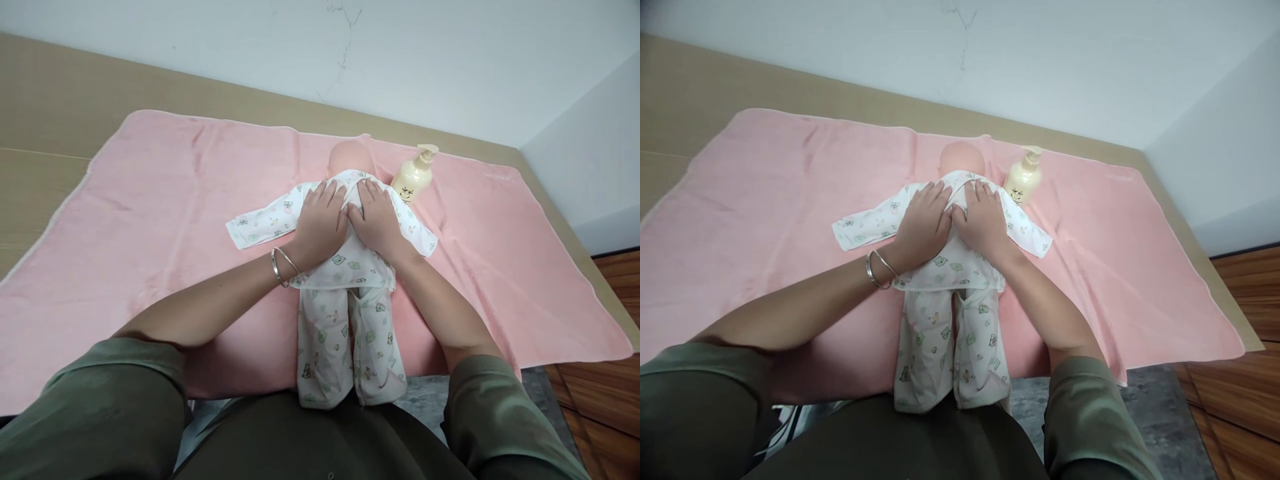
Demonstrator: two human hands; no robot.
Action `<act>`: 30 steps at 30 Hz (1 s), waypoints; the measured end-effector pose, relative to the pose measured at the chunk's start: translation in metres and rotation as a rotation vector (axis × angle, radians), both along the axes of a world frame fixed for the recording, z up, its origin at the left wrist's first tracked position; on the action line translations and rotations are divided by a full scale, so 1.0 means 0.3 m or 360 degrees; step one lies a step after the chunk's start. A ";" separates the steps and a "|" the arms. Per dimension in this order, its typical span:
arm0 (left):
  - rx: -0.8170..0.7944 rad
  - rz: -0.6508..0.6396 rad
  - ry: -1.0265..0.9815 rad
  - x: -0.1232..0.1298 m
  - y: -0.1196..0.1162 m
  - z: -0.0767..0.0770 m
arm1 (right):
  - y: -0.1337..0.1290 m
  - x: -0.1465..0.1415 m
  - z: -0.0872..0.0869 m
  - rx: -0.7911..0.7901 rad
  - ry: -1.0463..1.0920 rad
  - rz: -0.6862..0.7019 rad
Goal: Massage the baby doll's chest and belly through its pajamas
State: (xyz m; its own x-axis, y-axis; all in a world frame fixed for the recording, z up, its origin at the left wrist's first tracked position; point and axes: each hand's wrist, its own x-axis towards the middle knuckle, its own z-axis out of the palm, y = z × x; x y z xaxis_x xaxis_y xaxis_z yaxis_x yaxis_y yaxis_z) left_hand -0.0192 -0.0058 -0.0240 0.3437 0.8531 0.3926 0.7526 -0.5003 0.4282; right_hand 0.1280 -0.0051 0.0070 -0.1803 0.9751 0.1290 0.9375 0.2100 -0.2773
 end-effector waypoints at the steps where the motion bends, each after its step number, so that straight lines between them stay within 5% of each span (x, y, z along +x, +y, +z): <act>1: 0.0015 -0.0009 0.0031 0.002 -0.009 0.007 | -0.003 0.002 0.006 -0.0016 -0.0014 0.0016; 16: 0.0000 -0.0122 0.0149 -0.030 0.039 0.039 | -0.091 -0.038 0.057 -0.0044 -0.0133 0.0007; 26: -0.0034 -0.0061 0.0190 0.004 -0.067 0.057 | 0.010 0.015 0.033 -0.0116 0.0050 0.0044; 30: -0.0064 -0.0072 0.0165 -0.007 -0.026 0.052 | -0.022 -0.012 0.032 -0.0107 -0.0018 -0.0004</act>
